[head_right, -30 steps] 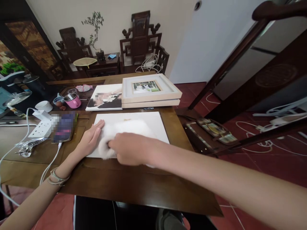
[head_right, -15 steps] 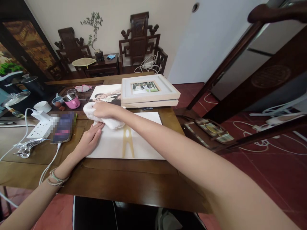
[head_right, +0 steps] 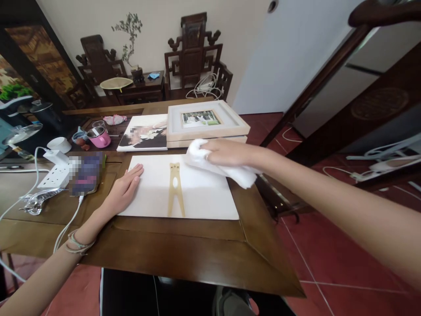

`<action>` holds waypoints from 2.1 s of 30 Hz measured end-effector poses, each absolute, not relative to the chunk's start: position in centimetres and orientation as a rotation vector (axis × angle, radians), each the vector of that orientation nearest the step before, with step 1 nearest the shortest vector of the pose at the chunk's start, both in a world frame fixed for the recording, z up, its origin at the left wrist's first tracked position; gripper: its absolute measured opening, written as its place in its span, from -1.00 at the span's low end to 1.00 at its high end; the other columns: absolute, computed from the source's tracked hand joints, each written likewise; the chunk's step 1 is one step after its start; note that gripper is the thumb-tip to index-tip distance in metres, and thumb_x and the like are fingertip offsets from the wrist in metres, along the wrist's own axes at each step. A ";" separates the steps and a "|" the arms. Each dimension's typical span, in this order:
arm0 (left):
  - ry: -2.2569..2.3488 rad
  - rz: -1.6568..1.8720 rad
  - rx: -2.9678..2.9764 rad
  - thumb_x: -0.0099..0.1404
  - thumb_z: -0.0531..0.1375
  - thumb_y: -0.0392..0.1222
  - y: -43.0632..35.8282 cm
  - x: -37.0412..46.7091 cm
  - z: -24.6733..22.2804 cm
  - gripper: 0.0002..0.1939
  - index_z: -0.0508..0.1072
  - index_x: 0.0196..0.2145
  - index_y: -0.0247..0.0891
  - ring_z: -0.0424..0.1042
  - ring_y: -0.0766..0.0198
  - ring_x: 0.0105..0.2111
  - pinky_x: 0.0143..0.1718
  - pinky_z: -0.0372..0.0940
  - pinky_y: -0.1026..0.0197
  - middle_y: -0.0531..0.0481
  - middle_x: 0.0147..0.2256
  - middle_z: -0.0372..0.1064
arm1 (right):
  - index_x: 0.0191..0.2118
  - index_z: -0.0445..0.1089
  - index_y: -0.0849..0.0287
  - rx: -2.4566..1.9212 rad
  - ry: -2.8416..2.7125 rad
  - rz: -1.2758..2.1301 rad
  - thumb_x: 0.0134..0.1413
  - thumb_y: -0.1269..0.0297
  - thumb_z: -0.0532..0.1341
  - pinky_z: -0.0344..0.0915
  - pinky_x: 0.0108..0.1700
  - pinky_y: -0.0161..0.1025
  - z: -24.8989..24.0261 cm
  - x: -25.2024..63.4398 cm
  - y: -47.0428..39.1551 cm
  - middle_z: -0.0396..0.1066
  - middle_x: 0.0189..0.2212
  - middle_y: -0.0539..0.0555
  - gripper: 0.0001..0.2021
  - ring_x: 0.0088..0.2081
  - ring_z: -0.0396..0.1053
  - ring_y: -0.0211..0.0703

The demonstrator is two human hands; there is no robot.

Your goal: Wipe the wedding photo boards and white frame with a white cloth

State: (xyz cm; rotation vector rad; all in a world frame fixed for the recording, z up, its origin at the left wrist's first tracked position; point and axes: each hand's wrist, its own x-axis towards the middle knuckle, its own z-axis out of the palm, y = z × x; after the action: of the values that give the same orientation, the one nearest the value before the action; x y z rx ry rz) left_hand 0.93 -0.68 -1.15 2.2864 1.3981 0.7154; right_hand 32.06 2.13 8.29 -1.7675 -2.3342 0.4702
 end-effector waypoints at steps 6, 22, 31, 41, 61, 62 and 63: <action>1.386 0.731 2.276 0.42 -0.11 -0.07 -0.5 0.9 -1.0 -0.53 0.34 0.12 -0.32 0.07 0.13 0.27 0.29 -0.12 -0.11 -0.21 0.21 0.18 | -0.26 0.41 0.23 -1.501 -2.690 0.489 -0.23 0.63 0.02 0.28 0.07 0.02 4.2 32.0 -5.7 0.17 0.20 0.32 -0.62 0.15 0.23 0.18; 1.347 0.636 2.357 0.42 -0.09 -0.06 0.3 0.6 -1.0 -0.52 0.29 0.16 -0.35 0.02 0.13 0.28 0.29 -0.14 -0.10 -0.21 0.24 0.12 | -0.18 0.38 0.27 -1.379 -2.773 0.519 -0.23 0.63 0.01 -0.26 0.26 0.36 3.6 32.2 -0.1 -0.12 0.34 0.19 -0.57 0.33 -0.46 0.18; 1.312 0.730 2.346 0.40 -0.05 -0.12 -0.2 1.0 -0.8 -0.59 0.38 0.09 -0.25 0.15 0.15 0.23 0.27 -0.01 -0.09 -0.14 0.18 0.24 | -0.32 0.44 0.17 -1.290 -2.770 0.548 -0.31 0.63 0.02 -0.22 0.27 0.33 3.5 32.0 -8.8 -0.09 0.33 0.10 -0.60 0.34 -0.44 0.12; 1.350 0.794 2.324 0.36 -0.02 -0.18 -0.4 1.0 -0.9 -0.62 0.45 0.02 -0.28 0.20 0.12 0.20 0.25 0.06 -0.05 -0.15 0.15 0.28 | -0.21 0.41 0.25 -1.333 -2.755 0.646 -0.22 0.61 0.01 -0.18 0.27 0.31 4.2 32.2 -5.1 -0.06 0.32 0.18 -0.60 0.33 -0.38 0.15; 1.376 0.808 2.349 0.35 -0.03 -0.23 -0.4 1.1 -1.1 -0.60 0.42 0.05 -0.33 0.19 0.10 0.21 0.26 0.03 -0.06 -0.20 0.15 0.27 | -0.34 0.37 0.13 -1.237 -2.779 0.807 -0.18 0.55 0.00 -0.06 0.25 0.24 4.7 32.8 -11.1 0.02 0.30 0.03 -0.70 0.34 -0.29 0.13; 1.374 0.798 2.356 0.35 -0.03 -0.23 -0.4 1.1 -1.1 -0.60 0.41 0.05 -0.34 0.18 0.10 0.21 0.26 0.03 -0.06 -0.21 0.15 0.27 | -0.33 0.36 0.13 -1.246 -2.753 0.826 -0.19 0.54 0.00 -0.05 0.26 0.22 4.9 32.8 -10.3 0.06 0.29 0.04 -0.70 0.34 -0.25 0.13; 1.371 0.788 2.363 0.35 -0.03 -0.23 -0.4 1.0 -1.1 -0.60 0.41 0.06 -0.34 0.18 0.11 0.21 0.26 0.03 -0.05 -0.21 0.15 0.27 | -0.31 0.36 0.13 -1.255 -2.728 0.821 -0.20 0.54 0.00 -0.04 0.25 0.20 5.0 32.9 -9.3 0.11 0.27 0.06 -0.68 0.33 -0.19 0.13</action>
State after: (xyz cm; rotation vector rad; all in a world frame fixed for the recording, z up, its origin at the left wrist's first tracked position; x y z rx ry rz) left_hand 1.05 -0.38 -1.05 2.3631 1.3711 0.7882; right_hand 32.90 -9.27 5.00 -1.2555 -2.7276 0.8213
